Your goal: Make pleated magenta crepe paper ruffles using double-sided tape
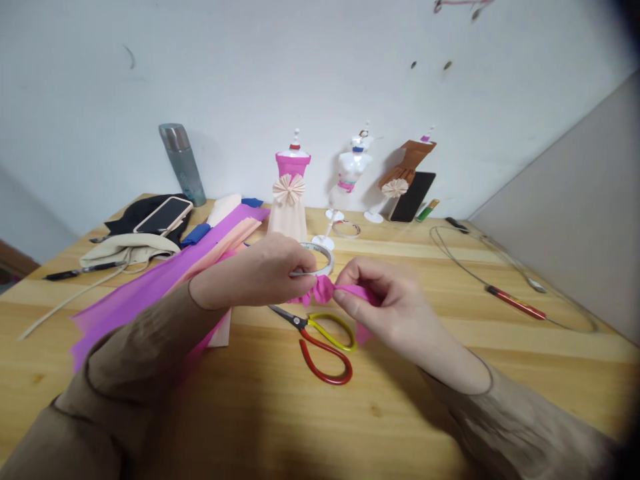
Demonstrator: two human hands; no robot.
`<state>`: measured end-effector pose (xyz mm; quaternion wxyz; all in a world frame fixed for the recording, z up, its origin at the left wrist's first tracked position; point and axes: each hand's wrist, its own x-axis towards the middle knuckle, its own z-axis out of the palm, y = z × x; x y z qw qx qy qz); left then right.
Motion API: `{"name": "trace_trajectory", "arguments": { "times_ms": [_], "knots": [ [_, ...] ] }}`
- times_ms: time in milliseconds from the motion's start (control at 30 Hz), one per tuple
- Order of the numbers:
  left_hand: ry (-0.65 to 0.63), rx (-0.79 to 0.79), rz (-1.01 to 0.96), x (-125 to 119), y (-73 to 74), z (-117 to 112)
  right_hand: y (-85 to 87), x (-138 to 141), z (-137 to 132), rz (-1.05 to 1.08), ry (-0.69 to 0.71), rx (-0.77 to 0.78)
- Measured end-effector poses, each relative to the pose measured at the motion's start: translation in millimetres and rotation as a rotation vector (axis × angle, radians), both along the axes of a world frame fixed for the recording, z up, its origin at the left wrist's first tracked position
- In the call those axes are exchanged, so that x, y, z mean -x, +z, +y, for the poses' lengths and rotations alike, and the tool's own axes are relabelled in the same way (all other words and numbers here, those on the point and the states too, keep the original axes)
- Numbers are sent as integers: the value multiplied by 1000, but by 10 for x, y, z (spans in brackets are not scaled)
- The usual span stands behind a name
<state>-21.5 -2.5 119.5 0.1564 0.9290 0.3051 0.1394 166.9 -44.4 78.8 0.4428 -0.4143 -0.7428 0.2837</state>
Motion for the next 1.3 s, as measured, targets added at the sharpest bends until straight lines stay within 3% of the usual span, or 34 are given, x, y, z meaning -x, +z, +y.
{"name": "trace_trajectory", "arguments": {
  "times_ms": [133, 400, 667, 1300],
  "knots": [
    [-11, 26, -5, -7, 11, -9, -24, 3, 4, -27, -51, -43],
    [-6, 36, -13, -11, 12, -31, -69, 21, 8, 67, -6, 48],
    [-4, 35, -24, -10, 33, -41, -97, 19, 22, 89, -91, -26],
    [4, 5, -52, -29, 25, -79, -98, 57, 21, 161, -99, 135]
  ]
}}
